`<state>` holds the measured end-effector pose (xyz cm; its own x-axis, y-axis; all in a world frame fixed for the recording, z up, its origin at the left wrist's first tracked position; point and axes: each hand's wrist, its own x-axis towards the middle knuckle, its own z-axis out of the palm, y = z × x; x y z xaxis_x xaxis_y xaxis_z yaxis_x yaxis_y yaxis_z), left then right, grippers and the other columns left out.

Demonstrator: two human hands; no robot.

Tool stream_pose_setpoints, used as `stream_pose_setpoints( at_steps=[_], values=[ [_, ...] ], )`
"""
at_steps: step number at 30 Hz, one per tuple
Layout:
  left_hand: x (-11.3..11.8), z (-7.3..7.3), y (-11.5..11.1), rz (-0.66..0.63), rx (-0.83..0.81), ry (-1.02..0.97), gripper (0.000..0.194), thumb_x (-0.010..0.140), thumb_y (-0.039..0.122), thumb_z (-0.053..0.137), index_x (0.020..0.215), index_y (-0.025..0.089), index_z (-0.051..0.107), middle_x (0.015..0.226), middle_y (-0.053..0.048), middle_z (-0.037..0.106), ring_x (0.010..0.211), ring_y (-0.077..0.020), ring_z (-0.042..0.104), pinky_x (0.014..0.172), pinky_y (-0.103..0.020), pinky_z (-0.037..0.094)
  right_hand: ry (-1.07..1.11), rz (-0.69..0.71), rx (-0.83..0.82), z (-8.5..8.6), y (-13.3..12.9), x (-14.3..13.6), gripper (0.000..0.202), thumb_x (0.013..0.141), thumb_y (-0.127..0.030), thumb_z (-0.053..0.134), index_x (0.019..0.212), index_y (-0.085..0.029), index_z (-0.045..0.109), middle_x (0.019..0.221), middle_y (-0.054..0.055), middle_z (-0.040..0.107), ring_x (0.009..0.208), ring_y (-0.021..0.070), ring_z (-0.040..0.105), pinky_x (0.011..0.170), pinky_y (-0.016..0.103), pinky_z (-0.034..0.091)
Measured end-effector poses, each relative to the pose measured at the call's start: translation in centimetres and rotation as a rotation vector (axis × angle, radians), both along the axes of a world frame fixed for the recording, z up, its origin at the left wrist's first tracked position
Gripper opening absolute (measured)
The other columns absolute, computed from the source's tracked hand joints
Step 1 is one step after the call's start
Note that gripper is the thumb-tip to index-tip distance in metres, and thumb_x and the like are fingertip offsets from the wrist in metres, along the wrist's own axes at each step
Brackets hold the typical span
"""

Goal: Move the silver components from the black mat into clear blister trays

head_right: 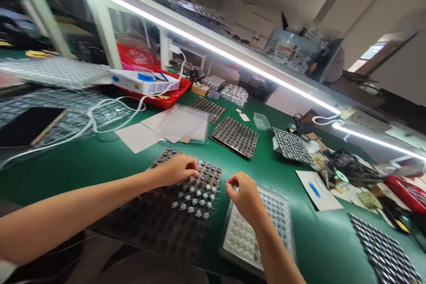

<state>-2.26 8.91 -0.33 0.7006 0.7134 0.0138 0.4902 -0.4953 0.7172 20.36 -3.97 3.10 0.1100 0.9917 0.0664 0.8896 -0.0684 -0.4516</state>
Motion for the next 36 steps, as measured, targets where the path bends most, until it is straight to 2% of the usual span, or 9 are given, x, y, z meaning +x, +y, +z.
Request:
stream_pose_setpoints(
  at_steps=[2, 5, 9, 16, 22, 25, 31, 34, 36],
  values=[
    [0.3, 0.7, -0.5, -0.02, -0.036, -0.036, 0.02, 0.076, 0.037, 0.058, 0.074, 0.018, 0.064, 0.068, 0.0, 0.065, 0.064, -0.0147, 0.056, 0.057, -0.023, 0.035, 0.042, -0.109, -0.012, 0.7, -2.8, 2.9, 0.015, 0.08, -0.032, 0.052, 0.078, -0.02, 0.061, 0.078, 0.002, 0.064, 0.074, 0.0157, 0.056, 0.07, 0.026, 0.039],
    [1.9, 1.4, -1.7, -0.087, -0.106, -0.073, 0.023, 0.077, 0.039, 0.056, 0.075, 0.018, 0.064, 0.064, 0.001, 0.063, 0.061, -0.0142, 0.054, 0.055, -0.023, 0.034, 0.067, -0.227, -0.109, 0.3, -6.7, 6.2, 0.018, 0.08, -0.035, 0.051, 0.076, -0.019, 0.06, 0.073, 0.001, 0.063, 0.07, 0.0158, 0.055, 0.066, 0.027, 0.04],
    [5.9, 1.5, -4.0, -0.219, -0.133, -0.07, 0.021, 0.079, 0.037, 0.054, 0.079, 0.018, 0.064, 0.07, 0.0, 0.065, 0.065, -0.0151, 0.056, 0.057, -0.023, 0.036, 0.066, -0.252, -0.211, -1.4, -9.7, 7.6, 0.019, 0.082, -0.034, 0.048, 0.075, -0.019, 0.058, 0.072, 0.001, 0.062, 0.068, 0.0154, 0.054, 0.062, 0.026, 0.038],
    [13.1, 1.4, -8.0, -0.384, -0.02, 0.07, 0.014, 0.08, 0.028, 0.056, 0.081, 0.019, 0.066, 0.089, -0.005, 0.068, 0.083, -0.0188, 0.06, 0.068, -0.025, 0.042, -0.063, -0.278, -0.238, -2.9, -9.4, 6.7, 0.016, 0.082, -0.025, 0.048, 0.071, -0.02, 0.059, 0.075, 0.002, 0.065, 0.071, 0.0158, 0.055, 0.061, 0.026, 0.032],
    [16.7, 1.7, -9.6, -0.462, 0.1, 0.263, 0.014, 0.077, 0.026, 0.061, 0.085, 0.021, 0.071, 0.094, -0.008, 0.068, 0.094, -0.0229, 0.059, 0.076, -0.028, 0.045, -0.086, -0.347, -0.177, -2.9, -9.5, 6.9, 0.005, 0.077, -0.025, 0.057, 0.078, -0.021, 0.061, 0.079, 0.002, 0.065, 0.076, 0.0179, 0.056, 0.065, 0.027, 0.033],
    [18.1, 1.5, -10.0, -0.488, 0.154, 0.35, 0.014, 0.075, 0.026, 0.062, 0.082, 0.02, 0.072, 0.087, -0.01, 0.069, 0.094, -0.0268, 0.06, 0.078, -0.033, 0.046, -0.054, -0.38, -0.109, -2.6, -10.5, 7.6, 0.011, 0.079, -0.026, 0.055, 0.087, -0.021, 0.06, 0.082, 0.002, 0.065, 0.078, 0.0182, 0.056, 0.069, 0.028, 0.035],
    [19.2, 0.9, -10.4, -0.453, 0.165, 0.37, 0.018, 0.07, 0.028, 0.066, 0.083, 0.017, 0.07, 0.094, -0.013, 0.067, 0.095, -0.0295, 0.059, 0.08, -0.035, 0.046, -0.024, -0.392, -0.083, -2.5, -11.6, 8.5, 0.017, 0.083, -0.033, 0.048, 0.091, -0.022, 0.059, 0.086, 0.003, 0.065, 0.081, 0.0196, 0.058, 0.069, 0.03, 0.038],
    [17.3, 1.4, -9.7, -0.423, 0.134, 0.295, 0.03, 0.071, 0.031, 0.068, 0.097, 0.018, 0.064, 0.105, -0.011, 0.064, 0.1, -0.0266, 0.058, 0.081, -0.032, 0.046, -0.026, -0.353, -0.071, -2.6, -11.5, 8.6, 0.02, 0.082, -0.036, 0.048, 0.092, -0.022, 0.06, 0.087, 0.004, 0.066, 0.079, 0.0197, 0.058, 0.07, 0.031, 0.039],
    [14.8, 2.0, -8.4, -0.392, 0.1, 0.224, 0.031, 0.075, 0.031, 0.065, 0.104, 0.019, 0.06, 0.109, -0.009, 0.062, 0.099, -0.0237, 0.058, 0.082, -0.029, 0.045, -0.027, -0.343, -0.053, -2.5, -11.0, 8.6, 0.024, 0.082, -0.04, 0.049, 0.093, -0.022, 0.061, 0.087, 0.004, 0.066, 0.077, 0.0198, 0.058, 0.07, 0.032, 0.04]
  ],
)
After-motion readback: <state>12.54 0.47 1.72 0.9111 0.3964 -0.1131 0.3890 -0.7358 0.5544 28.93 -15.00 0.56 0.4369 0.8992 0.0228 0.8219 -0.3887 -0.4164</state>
